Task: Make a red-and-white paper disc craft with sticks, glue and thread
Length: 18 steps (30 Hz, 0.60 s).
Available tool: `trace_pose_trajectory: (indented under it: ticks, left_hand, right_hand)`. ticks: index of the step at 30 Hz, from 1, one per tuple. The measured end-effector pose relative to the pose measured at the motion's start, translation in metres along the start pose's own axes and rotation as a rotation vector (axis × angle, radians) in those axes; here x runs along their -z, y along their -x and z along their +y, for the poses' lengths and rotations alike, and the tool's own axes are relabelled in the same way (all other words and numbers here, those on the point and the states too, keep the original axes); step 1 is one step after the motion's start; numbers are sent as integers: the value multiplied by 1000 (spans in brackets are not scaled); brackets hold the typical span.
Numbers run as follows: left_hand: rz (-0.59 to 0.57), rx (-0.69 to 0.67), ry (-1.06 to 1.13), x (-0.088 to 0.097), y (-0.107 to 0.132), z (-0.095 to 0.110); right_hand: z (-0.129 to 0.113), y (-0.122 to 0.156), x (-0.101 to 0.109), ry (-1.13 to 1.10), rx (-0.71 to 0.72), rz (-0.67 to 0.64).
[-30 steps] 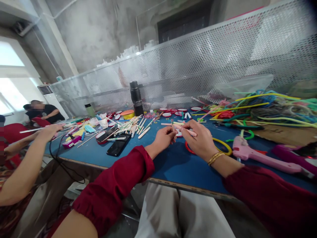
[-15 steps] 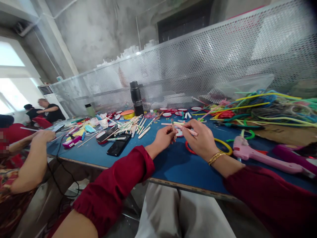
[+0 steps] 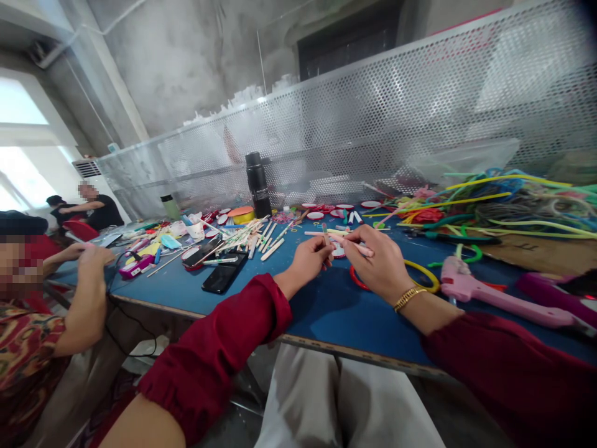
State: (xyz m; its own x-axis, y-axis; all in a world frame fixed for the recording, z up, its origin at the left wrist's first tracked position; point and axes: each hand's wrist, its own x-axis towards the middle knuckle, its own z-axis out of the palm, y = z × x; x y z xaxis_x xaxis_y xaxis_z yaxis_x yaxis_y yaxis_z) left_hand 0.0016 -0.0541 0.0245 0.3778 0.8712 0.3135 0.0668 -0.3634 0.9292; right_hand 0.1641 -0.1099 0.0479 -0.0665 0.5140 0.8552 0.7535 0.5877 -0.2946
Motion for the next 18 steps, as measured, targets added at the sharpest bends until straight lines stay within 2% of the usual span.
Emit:
trace_pose_trajectory:
  ticks: [18]
  left_hand:
    - [-6, 16, -1, 0, 1, -1]
  right_hand:
    - [-3, 0, 1, -16, 1, -11]
